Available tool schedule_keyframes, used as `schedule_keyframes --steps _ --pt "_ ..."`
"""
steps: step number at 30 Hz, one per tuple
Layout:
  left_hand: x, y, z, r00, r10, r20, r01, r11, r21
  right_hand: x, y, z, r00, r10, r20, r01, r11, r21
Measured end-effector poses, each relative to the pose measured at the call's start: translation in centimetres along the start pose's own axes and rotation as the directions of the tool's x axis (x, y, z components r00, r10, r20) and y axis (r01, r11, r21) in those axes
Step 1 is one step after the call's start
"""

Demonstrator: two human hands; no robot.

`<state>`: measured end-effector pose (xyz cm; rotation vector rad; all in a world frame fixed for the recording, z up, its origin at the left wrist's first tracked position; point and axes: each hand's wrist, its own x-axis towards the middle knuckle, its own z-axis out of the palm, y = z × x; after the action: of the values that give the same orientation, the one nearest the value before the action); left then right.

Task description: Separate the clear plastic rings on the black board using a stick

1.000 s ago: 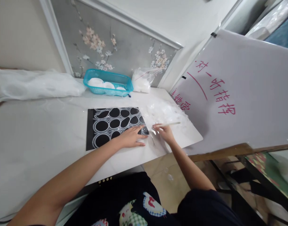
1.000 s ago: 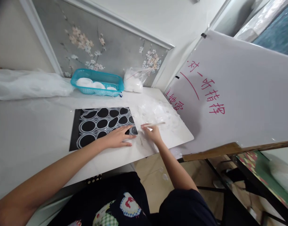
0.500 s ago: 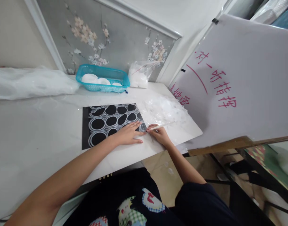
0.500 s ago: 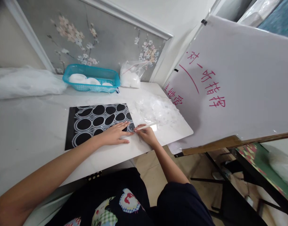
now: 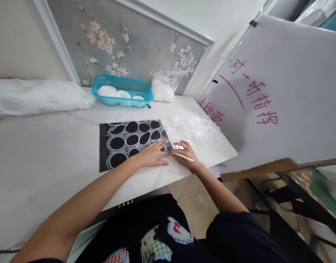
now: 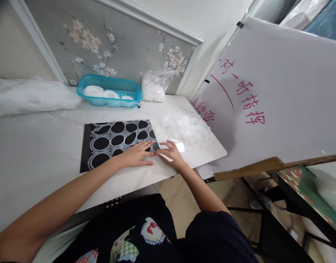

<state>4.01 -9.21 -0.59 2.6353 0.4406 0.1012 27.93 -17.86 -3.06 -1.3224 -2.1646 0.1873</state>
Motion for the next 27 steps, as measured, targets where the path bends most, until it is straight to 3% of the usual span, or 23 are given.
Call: schedule_keyframes --steps 3,7,9,13,15,17,20,22,25,27 --pt "0.0 -0.1 -0.1 1.0 -0.02 0.022 0.02 1.0 -0.019 0.5 0.7 0.0 0.999 -0.032 -0.006 0.032 0.999 -0.011" --pt "-0.1 -0.1 -0.4 0.999 -0.032 0.043 0.033 0.999 -0.033 0.3 0.4 0.5 0.984 0.136 -0.119 -0.132 0.99 0.04" --pt "-0.1 0.0 -0.4 0.998 -0.037 0.047 0.038 0.999 -0.014 0.0 0.1 0.9 0.979 0.16 -0.128 -0.155 0.987 0.045" --pt "-0.2 -0.2 -0.2 1.0 -0.025 0.015 0.025 0.999 0.025 0.4 0.2 0.8 0.992 0.039 -0.118 -0.046 0.997 -0.058" --pt "-0.2 -0.3 0.0 1.0 -0.004 -0.011 0.005 0.999 0.045 1.9 0.8 -0.1 0.986 0.01 -0.168 -0.033 0.99 -0.135" --pt "-0.2 -0.4 0.0 0.999 0.024 -0.043 -0.021 0.997 0.074 4.0 1.7 -1.4 0.944 0.068 -0.323 -0.127 0.978 -0.166" --pt "-0.4 -0.3 -0.1 0.997 0.053 -0.063 -0.046 0.992 0.114 7.1 2.5 -3.2 0.831 0.194 -0.522 -0.268 0.961 -0.069" --pt "-0.5 -0.2 -0.2 0.996 0.063 -0.069 -0.054 0.99 0.127 8.1 2.3 -3.7 0.852 0.248 -0.461 -0.259 0.965 0.042" --pt "-0.7 -0.1 -0.4 0.994 0.074 -0.08 -0.06 0.986 0.155 7.3 1.4 -2.8 0.914 0.31 -0.261 -0.257 0.942 0.217" --pt "-0.8 -0.1 -0.4 0.993 0.076 -0.089 -0.059 0.981 0.185 5.9 0.9 -1.6 0.91 0.359 -0.206 -0.294 0.911 0.288"
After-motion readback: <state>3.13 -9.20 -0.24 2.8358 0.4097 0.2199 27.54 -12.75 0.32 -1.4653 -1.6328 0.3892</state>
